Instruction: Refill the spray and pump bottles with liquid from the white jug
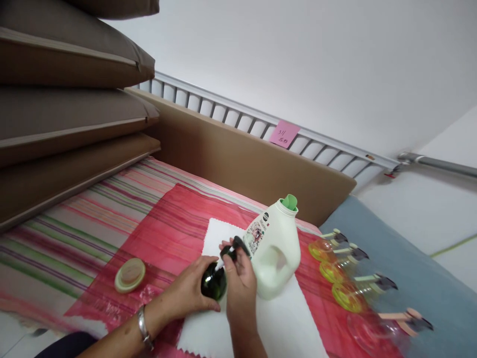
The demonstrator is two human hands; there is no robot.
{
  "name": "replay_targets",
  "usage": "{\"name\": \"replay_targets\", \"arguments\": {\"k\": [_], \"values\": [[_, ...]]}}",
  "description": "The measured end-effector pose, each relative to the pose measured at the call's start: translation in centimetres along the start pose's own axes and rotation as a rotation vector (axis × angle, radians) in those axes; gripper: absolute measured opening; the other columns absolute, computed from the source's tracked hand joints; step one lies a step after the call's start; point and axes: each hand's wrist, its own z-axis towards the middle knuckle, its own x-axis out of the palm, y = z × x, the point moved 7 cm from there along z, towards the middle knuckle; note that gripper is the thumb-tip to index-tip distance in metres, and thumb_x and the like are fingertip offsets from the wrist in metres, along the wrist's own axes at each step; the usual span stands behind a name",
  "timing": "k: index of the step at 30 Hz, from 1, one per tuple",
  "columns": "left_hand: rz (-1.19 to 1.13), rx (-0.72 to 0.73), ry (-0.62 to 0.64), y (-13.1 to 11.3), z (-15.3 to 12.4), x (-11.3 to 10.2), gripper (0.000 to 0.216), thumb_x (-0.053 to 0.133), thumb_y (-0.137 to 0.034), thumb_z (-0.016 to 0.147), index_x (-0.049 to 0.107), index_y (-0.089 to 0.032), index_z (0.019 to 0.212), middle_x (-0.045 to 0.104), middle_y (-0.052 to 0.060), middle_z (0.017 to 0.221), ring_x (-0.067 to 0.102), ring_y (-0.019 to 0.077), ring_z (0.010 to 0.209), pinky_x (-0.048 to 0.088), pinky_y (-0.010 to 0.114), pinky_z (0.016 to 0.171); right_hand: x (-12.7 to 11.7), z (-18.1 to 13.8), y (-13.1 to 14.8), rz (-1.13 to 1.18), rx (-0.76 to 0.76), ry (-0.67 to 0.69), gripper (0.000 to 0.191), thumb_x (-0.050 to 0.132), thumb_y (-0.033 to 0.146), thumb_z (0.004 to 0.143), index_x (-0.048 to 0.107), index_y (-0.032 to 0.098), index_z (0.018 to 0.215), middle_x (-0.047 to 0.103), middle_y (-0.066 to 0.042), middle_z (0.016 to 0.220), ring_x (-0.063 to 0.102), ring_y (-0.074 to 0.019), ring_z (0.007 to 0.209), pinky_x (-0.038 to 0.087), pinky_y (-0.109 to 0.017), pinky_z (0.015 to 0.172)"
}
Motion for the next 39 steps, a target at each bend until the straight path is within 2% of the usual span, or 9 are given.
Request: {"name": "replay_targets", "arguments": {"k": [4, 6, 11, 16, 20, 24, 30, 35, 39], "values": [[0.017, -0.032, 0.044, 0.3, 0.0, 0.1, 0.093, 0.087, -0.035, 0.045, 0.046, -0.020, 0.127, 0.053, 0.012, 0.125, 0.050, 0.0297, 0.115, 0.040, 0.044, 0.101, -1.0, 1.7, 6.6, -0.049, -0.215, -0.088, 0.034, 0.065, 0.039, 0.080, 0.058, 0.026, 0.111, 0.064, -0.002, 0.105, 0.064, -0.0162, 0.081, 0.048, -0.034, 0.080], [0.019, -0.021, 0.074, 0.2, -0.1, 0.3, 0.093, 0.086, -0.036, 0.045, 0.046, -0.020, 0.128, 0.052, 0.012, 0.125, 0.049, 0.0295, 0.115, 0.039, 0.044, 0.102, -1.6, 2.7, 7.8, -0.087, -0.210, -0.113, 0.034, 0.066, 0.041, 0.079, 0.059, 0.026, 0.109, 0.064, -0.001, 0.100, 0.063, -0.0135, 0.071, 0.049, -0.031, 0.072], [0.028, 0.051, 0.144, 0.0, -0.3, 0.9, 0.098, 0.084, -0.042, 0.048, 0.040, -0.019, 0.133, 0.050, 0.013, 0.130, 0.048, 0.0295, 0.118, 0.038, 0.043, 0.103, -1.9, 4.8, 3.0, -0.006, 0.099, -0.060, 0.047, 0.080, 0.038, 0.060, 0.062, 0.018, 0.099, 0.065, -0.002, 0.088, 0.063, -0.0162, 0.069, 0.051, -0.031, 0.068], [0.131, 0.112, 0.168, -1.0, -0.3, 0.6, 0.092, 0.081, -0.049, 0.049, 0.043, -0.022, 0.128, 0.055, 0.011, 0.126, 0.051, 0.0305, 0.115, 0.033, 0.050, 0.105, -1.4, 5.8, 1.6, 0.053, 0.050, -0.061, 0.043, 0.079, 0.037, 0.059, 0.061, 0.024, 0.096, 0.064, 0.002, 0.099, 0.062, -0.0166, 0.093, 0.046, -0.031, 0.090], [0.242, 0.159, 0.163, -2.0, -0.4, 0.3, 0.089, 0.078, -0.057, 0.052, 0.043, -0.024, 0.127, 0.058, 0.009, 0.121, 0.054, 0.0306, 0.111, 0.027, 0.055, 0.106, 0.0, 5.9, 1.2, 0.001, 0.060, 0.006, 0.038, 0.079, 0.032, 0.061, 0.064, 0.022, 0.095, 0.069, -0.001, 0.091, 0.063, -0.0199, 0.093, 0.042, -0.036, 0.095], [0.290, 0.217, 0.174, -2.4, -0.5, 0.5, 0.089, 0.074, -0.063, 0.052, 0.043, -0.025, 0.127, 0.058, 0.009, 0.119, 0.055, 0.0307, 0.109, 0.041, 0.047, 0.094, 1.3, 5.7, -1.4, 0.063, 0.132, 0.025, 0.040, 0.079, 0.037, 0.061, 0.059, 0.021, 0.092, 0.070, -0.002, 0.090, 0.067, -0.0220, 0.087, 0.047, -0.039, 0.090], [0.309, 0.242, 0.180, -2.7, -0.6, 0.6, 0.082, 0.074, -0.062, 0.053, 0.048, -0.026, 0.121, 0.061, 0.006, 0.112, 0.058, 0.0301, 0.104, 0.040, 0.047, 0.095, 2.5, 5.1, -4.2, 0.157, 0.327, 0.084, 0.041, 0.079, 0.041, 0.060, 0.050, 0.022, 0.081, 0.069, -0.001, 0.080, 0.068, -0.0231, 0.087, 0.051, -0.035, 0.082], [0.279, 0.239, 0.183, -2.7, -0.5, 0.5, 0.085, 0.076, -0.058, 0.053, 0.046, -0.026, 0.125, 0.060, 0.008, 0.118, 0.055, 0.0331, 0.110, 0.038, 0.047, 0.096, 3.5, 4.0, -4.8, 0.090, 0.522, 0.266, 0.038, 0.079, 0.042, 0.062, 0.055, 0.017, 0.078, 0.072, -0.008, 0.076, 0.069, -0.0230, 0.071, 0.052, -0.032, 0.065], [0.281, 0.237, 0.185, -2.6, -0.4, 0.5, 0.084, 0.077, -0.056, 0.052, 0.048, -0.023, 0.124, 0.059, 0.010, 0.123, 0.054, 0.0334, 0.112, 0.035, 0.047, 0.100, 3.7, 3.8, -5.3, 0.031, 0.556, 0.331, 0.040, 0.079, 0.045, 0.061, 0.059, 0.015, 0.079, 0.071, -0.008, 0.073, 0.067, -0.0207, 0.064, 0.050, -0.030, 0.059]]}}
